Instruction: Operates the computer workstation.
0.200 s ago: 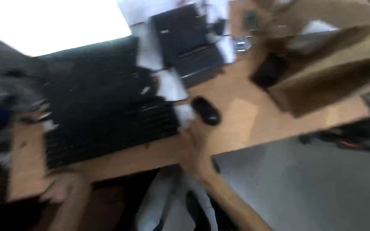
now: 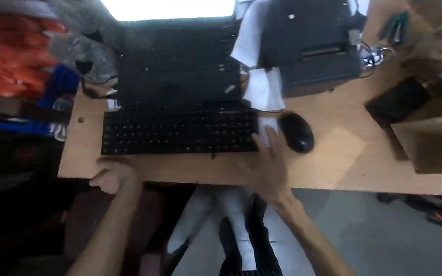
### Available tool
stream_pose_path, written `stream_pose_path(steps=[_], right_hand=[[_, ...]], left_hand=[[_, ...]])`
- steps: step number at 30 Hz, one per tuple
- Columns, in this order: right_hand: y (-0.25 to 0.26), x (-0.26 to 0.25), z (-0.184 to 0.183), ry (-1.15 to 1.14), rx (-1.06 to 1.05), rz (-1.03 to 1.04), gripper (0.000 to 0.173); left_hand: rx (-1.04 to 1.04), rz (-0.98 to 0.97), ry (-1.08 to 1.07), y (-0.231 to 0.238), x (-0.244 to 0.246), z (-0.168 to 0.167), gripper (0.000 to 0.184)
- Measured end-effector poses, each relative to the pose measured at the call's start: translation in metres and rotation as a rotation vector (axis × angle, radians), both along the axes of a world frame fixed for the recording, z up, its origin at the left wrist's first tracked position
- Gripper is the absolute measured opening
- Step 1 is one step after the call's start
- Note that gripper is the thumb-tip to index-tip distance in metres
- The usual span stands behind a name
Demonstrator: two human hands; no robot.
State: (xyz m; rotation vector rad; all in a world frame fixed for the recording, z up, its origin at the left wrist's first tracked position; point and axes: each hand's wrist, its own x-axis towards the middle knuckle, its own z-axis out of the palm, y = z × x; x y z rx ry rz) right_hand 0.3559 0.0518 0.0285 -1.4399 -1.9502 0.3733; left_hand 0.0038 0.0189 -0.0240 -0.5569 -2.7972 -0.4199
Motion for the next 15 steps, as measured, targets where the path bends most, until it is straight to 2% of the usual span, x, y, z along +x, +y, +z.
stream_pose_path(steps=[1, 2, 3, 7, 11, 15], right_hand=[[0.006, -0.001, 0.002, -0.011, 0.004, 0.014, 0.072], [0.012, -0.003, 0.004, -0.024, 0.010, 0.015, 0.074], [0.018, -0.005, 0.006, -0.036, 0.004, 0.006, 0.077], [0.031, -0.008, 0.003, -0.088, -0.027, -0.019, 0.078], [0.035, -0.003, -0.005, -0.263, -0.084, 0.043, 0.074], [0.030, -0.006, 0.009, -0.144, 0.017, 0.106, 0.061]], left_hand=[[0.071, 0.218, -0.354, 0.016, 0.004, 0.021, 0.078], [0.161, 0.344, -0.497, 0.025, 0.002, 0.029, 0.083], [0.212, 0.412, -0.546, 0.028, 0.000, 0.030, 0.087], [0.255, 0.453, -0.529, 0.030, -0.002, 0.025, 0.086], [0.242, 0.438, -0.555, 0.034, 0.001, 0.034, 0.081], [0.239, 0.455, -0.556, 0.037, 0.003, 0.039, 0.080]])
